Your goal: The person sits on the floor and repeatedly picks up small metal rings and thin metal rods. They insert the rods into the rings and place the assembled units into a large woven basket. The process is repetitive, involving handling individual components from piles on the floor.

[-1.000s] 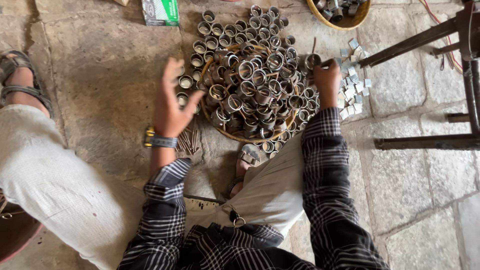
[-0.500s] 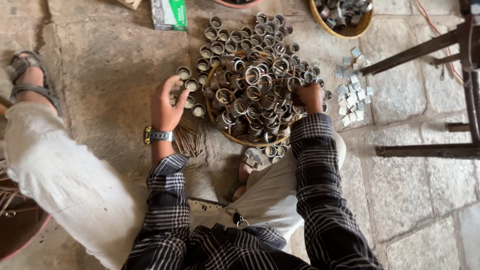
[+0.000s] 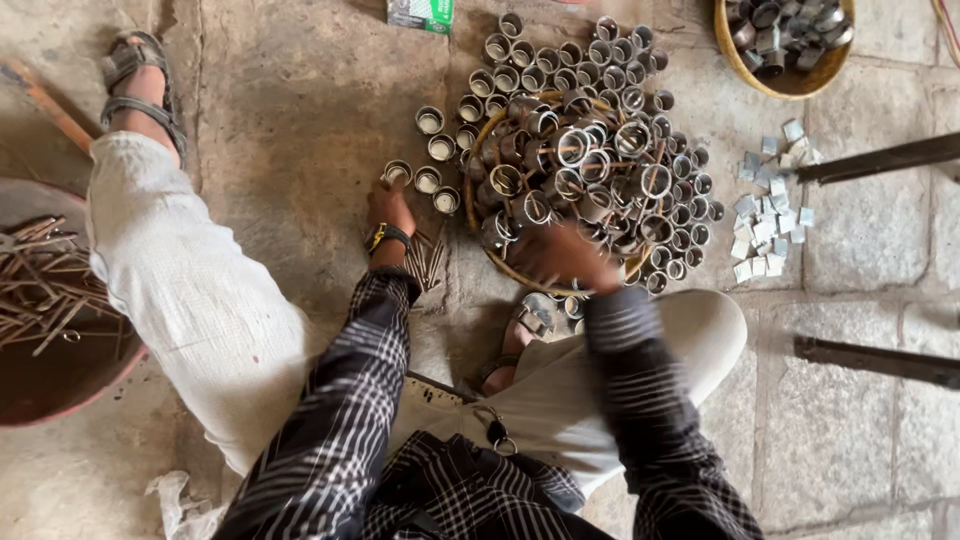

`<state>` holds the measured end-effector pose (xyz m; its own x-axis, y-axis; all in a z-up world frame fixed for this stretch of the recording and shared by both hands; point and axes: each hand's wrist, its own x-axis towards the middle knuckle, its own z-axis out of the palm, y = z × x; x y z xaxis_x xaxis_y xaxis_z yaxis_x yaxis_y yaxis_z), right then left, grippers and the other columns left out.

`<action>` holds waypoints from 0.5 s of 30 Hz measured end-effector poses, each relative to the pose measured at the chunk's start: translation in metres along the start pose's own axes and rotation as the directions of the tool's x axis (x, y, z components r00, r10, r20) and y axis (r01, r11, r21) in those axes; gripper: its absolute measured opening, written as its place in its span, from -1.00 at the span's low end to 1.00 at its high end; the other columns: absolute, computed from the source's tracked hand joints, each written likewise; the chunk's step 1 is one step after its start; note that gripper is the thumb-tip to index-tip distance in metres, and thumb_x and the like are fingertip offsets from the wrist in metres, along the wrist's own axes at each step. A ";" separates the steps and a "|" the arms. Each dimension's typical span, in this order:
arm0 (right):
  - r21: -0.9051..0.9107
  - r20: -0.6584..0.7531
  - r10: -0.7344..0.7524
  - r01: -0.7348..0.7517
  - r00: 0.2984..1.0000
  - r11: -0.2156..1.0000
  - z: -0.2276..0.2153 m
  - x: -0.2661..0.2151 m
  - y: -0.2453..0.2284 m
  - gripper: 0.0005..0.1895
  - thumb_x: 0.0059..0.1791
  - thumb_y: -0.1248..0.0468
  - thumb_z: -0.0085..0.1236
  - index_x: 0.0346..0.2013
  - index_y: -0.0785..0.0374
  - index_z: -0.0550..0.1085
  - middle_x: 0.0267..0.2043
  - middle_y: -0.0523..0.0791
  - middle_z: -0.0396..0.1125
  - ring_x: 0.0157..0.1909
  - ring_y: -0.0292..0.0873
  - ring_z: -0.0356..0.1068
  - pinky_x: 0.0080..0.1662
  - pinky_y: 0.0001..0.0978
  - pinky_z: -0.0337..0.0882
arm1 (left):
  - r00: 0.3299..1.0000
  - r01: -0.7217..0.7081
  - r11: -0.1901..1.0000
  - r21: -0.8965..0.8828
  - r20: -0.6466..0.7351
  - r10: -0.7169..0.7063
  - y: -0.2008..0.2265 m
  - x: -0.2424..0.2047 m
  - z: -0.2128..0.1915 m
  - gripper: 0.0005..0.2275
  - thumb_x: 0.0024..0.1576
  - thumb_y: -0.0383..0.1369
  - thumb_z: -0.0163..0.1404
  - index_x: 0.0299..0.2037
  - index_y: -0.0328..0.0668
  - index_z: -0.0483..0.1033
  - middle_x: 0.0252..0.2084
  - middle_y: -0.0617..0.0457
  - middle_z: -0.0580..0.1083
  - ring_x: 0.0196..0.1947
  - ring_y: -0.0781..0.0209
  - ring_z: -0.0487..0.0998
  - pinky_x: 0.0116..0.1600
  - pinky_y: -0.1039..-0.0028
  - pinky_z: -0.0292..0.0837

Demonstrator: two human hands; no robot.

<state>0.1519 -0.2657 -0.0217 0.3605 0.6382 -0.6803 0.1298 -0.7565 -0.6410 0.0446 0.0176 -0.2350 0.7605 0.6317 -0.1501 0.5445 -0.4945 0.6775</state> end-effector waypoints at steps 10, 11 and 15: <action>-0.605 0.130 -0.286 0.305 0.949 0.736 0.183 0.130 0.057 -0.74 -0.08 0.26 0.17 -0.14 0.31 0.52 -0.15 0.10 0.47 -0.11 0.13 0.47 -0.08 -0.01 0.48 | 0.982 -0.189 0.919 0.345 0.081 0.171 -0.038 0.048 0.002 -0.86 0.25 -0.44 0.01 -0.04 -0.10 0.59 0.07 -0.18 0.43 0.10 -0.20 0.46 0.11 0.10 0.46; -0.574 0.008 -0.322 0.268 0.947 0.774 0.183 0.138 0.053 -0.74 -0.10 0.27 0.18 -0.16 0.32 0.52 -0.17 0.11 0.47 -0.11 0.15 0.46 -0.09 0.01 0.48 | 0.981 -0.195 0.944 0.266 0.048 0.189 -0.039 0.050 0.001 -0.86 0.25 -0.44 0.03 -0.03 -0.09 0.58 0.01 -0.18 0.44 0.05 -0.23 0.46 0.06 0.06 0.45; -0.454 -0.401 -0.286 0.083 0.871 0.887 0.176 0.175 0.015 -0.75 0.00 0.20 0.20 -0.26 0.39 0.52 -0.31 0.21 0.43 -0.22 0.26 0.45 -0.11 0.08 0.47 | 0.915 -0.197 0.978 -0.071 -0.370 0.158 -0.038 0.033 -0.004 -0.77 0.01 -0.49 0.21 -0.12 -0.16 0.56 -0.05 -0.20 0.39 -0.05 -0.22 0.46 0.00 0.11 0.45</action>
<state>0.0541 -0.1403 -0.2129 0.6468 0.7146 -0.2665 0.5639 -0.6834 -0.4637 0.0479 0.0597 -0.2632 0.6509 0.7215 0.2361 0.3576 -0.5657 0.7430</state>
